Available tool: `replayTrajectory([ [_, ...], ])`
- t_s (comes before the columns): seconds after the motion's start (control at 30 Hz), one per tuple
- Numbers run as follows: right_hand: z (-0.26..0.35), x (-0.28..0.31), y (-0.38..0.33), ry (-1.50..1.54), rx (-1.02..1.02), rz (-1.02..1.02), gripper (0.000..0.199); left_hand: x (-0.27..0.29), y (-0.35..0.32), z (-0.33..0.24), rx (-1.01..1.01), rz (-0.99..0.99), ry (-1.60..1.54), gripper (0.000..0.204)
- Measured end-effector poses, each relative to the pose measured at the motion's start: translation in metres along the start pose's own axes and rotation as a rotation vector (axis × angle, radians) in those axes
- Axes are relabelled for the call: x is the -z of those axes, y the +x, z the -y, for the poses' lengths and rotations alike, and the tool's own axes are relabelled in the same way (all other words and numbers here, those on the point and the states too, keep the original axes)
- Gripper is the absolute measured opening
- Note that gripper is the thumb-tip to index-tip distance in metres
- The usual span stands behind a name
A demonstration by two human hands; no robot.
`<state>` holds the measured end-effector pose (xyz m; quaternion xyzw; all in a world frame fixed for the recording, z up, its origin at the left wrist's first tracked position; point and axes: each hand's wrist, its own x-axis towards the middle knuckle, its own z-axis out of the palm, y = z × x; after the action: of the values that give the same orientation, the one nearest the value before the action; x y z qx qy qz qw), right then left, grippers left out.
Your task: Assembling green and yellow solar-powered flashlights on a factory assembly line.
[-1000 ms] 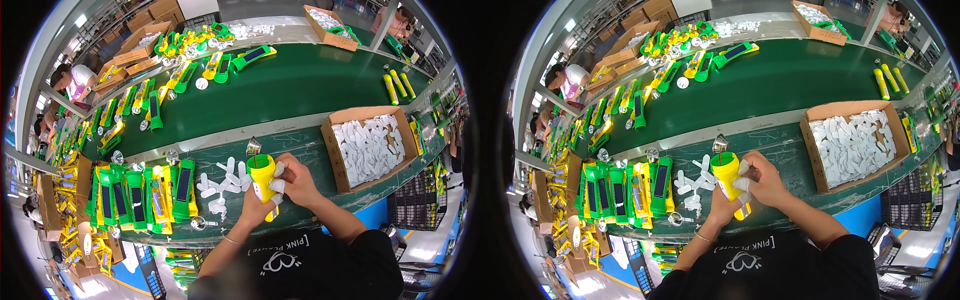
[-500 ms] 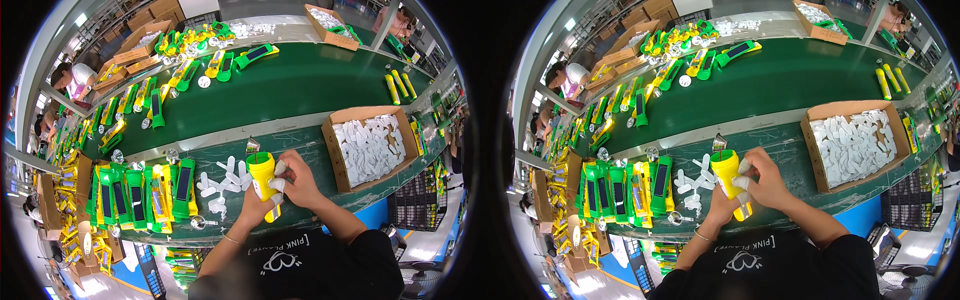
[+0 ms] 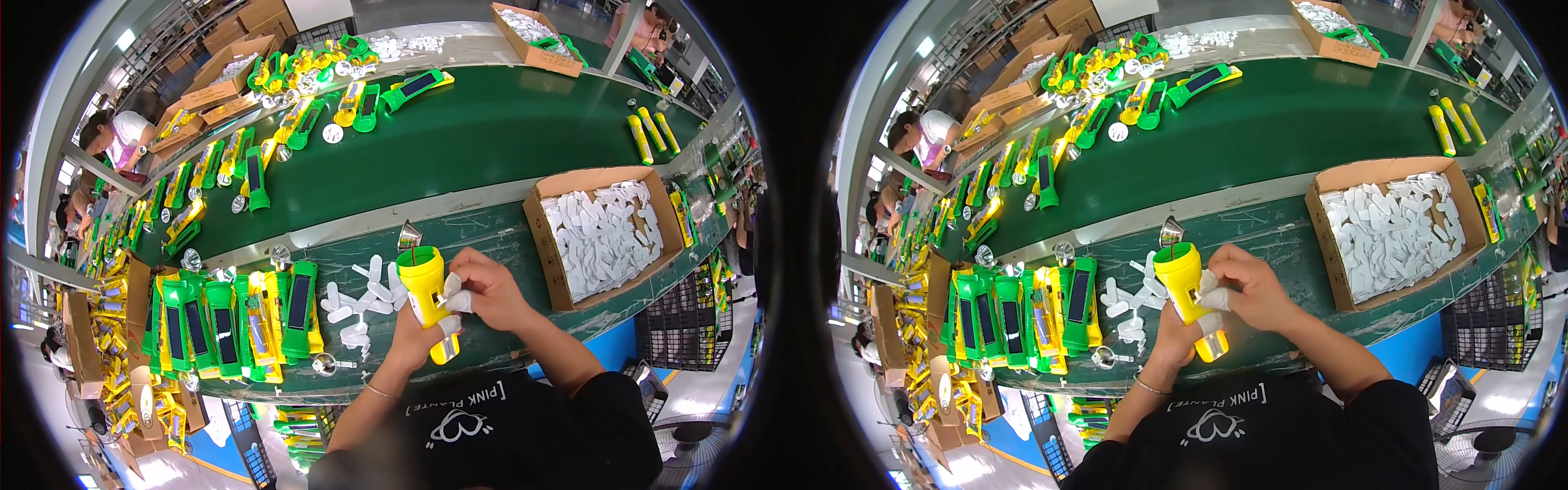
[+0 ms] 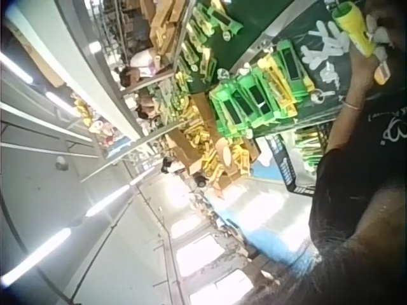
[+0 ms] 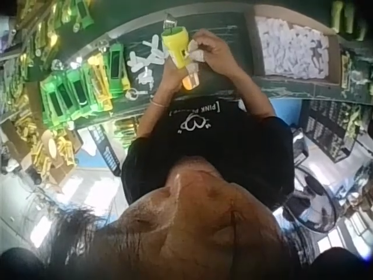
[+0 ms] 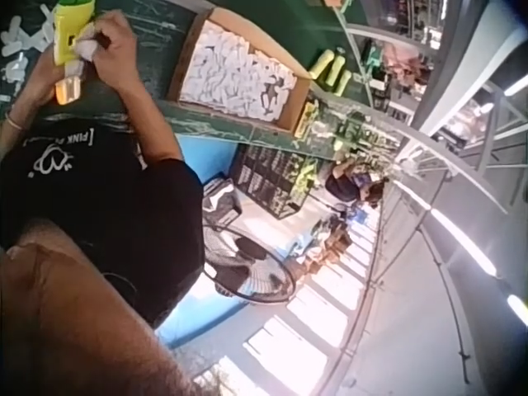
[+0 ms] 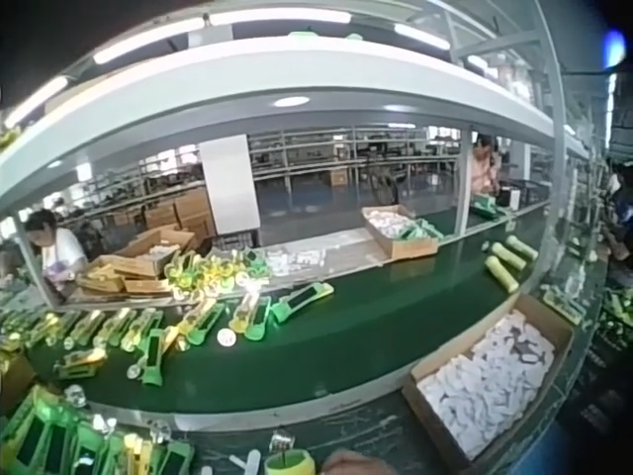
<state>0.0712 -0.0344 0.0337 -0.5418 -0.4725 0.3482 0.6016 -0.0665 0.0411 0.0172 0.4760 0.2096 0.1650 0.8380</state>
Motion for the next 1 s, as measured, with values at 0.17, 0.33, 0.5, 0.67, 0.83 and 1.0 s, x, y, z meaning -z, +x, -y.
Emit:
replayTrajectory([
  [0.17, 0.016, 0.003, 0.005, -0.136, 0.028, 0.102, 0.018, 0.002, -0.001, 0.0, 0.02, 0.005, 0.032, 0.05],
  [0.33, 0.019, -0.012, -0.002, -0.398, 0.148, -0.144, 0.019, -0.001, -0.002, -0.001, -0.002, -0.02, 0.139, 0.048],
  [0.5, 0.016, -0.018, -0.006, -0.347, 0.059, -0.214, 0.027, -0.002, -0.005, 0.001, -0.138, -0.1, 0.417, 0.048],
  [0.67, 0.014, -0.016, -0.006, -0.314, -0.149, -0.142, 0.034, -0.001, -0.008, 0.008, -0.144, -0.113, 0.465, 0.048],
  [0.83, 0.006, -0.018, -0.003, -0.215, -0.176, -0.095, 0.034, 0.004, -0.007, 0.011, -0.186, -0.084, 0.391, 0.048],
  [1.0, -0.003, -0.028, -0.005, 0.178, -0.142, 0.042, 0.039, -0.002, -0.01, 0.0, -0.022, -0.033, 0.032, 0.049],
])
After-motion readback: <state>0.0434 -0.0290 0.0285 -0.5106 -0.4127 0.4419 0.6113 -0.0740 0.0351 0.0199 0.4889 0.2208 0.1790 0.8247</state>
